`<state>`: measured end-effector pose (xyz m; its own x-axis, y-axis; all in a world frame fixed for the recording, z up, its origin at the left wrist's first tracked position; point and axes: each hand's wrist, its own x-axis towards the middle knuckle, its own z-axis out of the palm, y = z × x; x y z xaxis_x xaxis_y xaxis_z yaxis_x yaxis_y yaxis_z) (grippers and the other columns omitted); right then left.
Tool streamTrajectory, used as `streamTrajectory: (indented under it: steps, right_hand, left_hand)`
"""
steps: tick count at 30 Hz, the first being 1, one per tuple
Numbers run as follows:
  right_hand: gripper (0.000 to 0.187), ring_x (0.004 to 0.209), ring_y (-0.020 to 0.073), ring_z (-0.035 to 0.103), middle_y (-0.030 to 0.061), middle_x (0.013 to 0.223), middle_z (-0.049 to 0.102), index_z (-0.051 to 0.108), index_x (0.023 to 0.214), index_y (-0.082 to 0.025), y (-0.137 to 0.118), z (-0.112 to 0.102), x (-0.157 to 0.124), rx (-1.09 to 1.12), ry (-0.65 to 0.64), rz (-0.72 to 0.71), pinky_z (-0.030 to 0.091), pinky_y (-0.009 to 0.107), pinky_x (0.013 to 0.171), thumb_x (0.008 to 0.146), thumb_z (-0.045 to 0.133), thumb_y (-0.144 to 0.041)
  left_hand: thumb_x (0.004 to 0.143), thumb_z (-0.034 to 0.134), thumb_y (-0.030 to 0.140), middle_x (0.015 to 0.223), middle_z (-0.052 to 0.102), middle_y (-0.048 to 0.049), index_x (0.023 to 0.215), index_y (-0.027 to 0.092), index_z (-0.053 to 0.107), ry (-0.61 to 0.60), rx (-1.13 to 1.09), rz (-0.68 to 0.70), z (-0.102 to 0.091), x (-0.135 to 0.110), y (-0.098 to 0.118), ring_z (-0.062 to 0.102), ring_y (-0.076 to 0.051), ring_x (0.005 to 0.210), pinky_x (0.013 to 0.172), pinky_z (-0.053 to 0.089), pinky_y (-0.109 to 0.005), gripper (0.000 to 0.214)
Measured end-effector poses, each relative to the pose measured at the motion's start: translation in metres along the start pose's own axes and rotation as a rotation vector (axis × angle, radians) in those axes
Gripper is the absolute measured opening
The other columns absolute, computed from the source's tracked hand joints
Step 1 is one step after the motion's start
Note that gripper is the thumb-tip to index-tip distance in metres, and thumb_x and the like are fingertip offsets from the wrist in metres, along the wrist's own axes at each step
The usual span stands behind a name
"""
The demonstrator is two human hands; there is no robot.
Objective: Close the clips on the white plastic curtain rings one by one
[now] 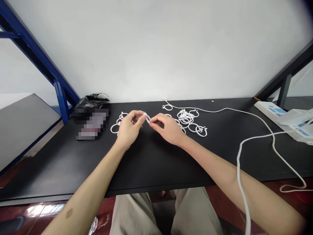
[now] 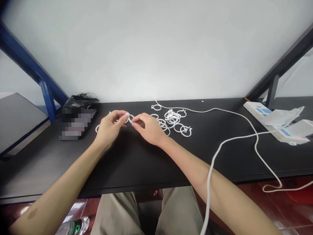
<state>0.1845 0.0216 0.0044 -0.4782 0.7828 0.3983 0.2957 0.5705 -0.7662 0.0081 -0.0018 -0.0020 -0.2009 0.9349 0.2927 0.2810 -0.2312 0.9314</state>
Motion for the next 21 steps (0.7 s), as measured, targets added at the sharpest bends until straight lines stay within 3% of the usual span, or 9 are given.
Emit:
streamTrajectory:
  steps: [6, 12, 21]
  right_hand:
    - [0.019, 0.092, 0.0158, 0.067, 0.0045, 0.099, 0.071, 0.065, 0.105, -0.021, -0.0058, -0.0022, 0.0021, 0.111, 0.127, 0.032, 0.055, 0.031, 0.082, 0.09, 0.061, -0.031]
    - [0.017, 0.072, 0.0123, 0.066, 0.001, 0.084, 0.071, 0.068, 0.093, -0.019, -0.0067, -0.0032, 0.002, 0.215, 0.08, 0.058, 0.055, 0.029, 0.075, 0.088, 0.064, -0.035]
    - [0.019, 0.067, 0.0123, 0.062, -0.0003, 0.074, 0.068, 0.067, 0.086, -0.019, -0.0052, -0.0012, 0.0028, 0.273, 0.084, 0.099, 0.051, 0.027, 0.07, 0.087, 0.065, -0.038]
  left_hand:
    - [0.079, 0.072, 0.046, 0.099, 0.072, -0.0042, 0.093, 0.021, 0.073, -0.062, -0.021, 0.004, 0.0001, -0.0014, 0.0037, 0.063, -0.017, 0.082, 0.068, 0.052, -0.027, 0.029]
    - [0.073, 0.078, 0.042, 0.091, 0.073, -0.0041, 0.087, 0.02, 0.074, -0.101, -0.093, -0.025, 0.0021, -0.0039, 0.0025, 0.064, -0.017, 0.08, 0.068, 0.051, -0.028, 0.027]
    - [0.076, 0.075, 0.044, 0.09, 0.074, -0.0048, 0.086, 0.02, 0.076, -0.093, -0.044, -0.026, 0.0027, -0.0049, 0.0057, 0.064, -0.017, 0.078, 0.067, 0.052, -0.028, 0.027]
